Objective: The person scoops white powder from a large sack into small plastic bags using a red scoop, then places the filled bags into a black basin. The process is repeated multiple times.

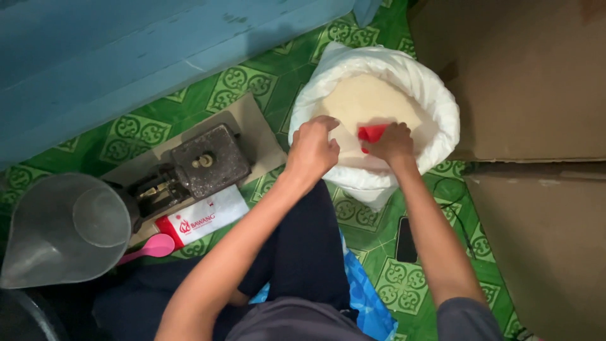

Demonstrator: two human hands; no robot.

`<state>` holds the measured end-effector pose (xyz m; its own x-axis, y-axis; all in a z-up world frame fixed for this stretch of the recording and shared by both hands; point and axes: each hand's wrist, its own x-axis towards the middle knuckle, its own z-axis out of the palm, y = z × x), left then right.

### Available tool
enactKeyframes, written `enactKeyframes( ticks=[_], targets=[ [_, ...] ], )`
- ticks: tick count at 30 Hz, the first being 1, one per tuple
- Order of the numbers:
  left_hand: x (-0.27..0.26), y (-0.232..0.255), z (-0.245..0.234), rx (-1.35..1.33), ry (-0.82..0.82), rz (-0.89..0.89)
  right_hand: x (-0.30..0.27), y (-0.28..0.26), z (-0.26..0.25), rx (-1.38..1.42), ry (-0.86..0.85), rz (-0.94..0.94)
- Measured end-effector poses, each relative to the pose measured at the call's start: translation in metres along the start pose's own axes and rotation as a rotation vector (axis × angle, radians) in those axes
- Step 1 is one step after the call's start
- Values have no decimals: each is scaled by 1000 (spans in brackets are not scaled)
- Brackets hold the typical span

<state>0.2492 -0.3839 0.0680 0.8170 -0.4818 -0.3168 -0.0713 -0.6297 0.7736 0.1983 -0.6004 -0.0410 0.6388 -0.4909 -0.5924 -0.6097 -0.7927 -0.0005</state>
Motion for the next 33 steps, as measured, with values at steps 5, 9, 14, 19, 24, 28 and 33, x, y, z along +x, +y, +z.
enactKeyframes(
  ticks=[5,9,14,19,24,28,33],
  targets=[
    [-6,-7,-5,-4,11,64,13,3,10,135,42,-12],
    [-6,-12,-8,14,48,139,6,-10,-4,240,22,15],
    [-6,-15,-6,-16,41,93,13,-10,19,201,40,-47],
    [-5,-18,-4,-12,50,94,-2,-21,-3,160,204,-113],
    [-6,-17,-7,-13,46,84,-11,-30,-7,126,831,-572],
    [-5,-17,-5,-23,72,70,8,-33,8,139,651,-583],
    [-1,-25,4,-52,98,95,-7,-41,-17,228,578,-669]
  ],
)
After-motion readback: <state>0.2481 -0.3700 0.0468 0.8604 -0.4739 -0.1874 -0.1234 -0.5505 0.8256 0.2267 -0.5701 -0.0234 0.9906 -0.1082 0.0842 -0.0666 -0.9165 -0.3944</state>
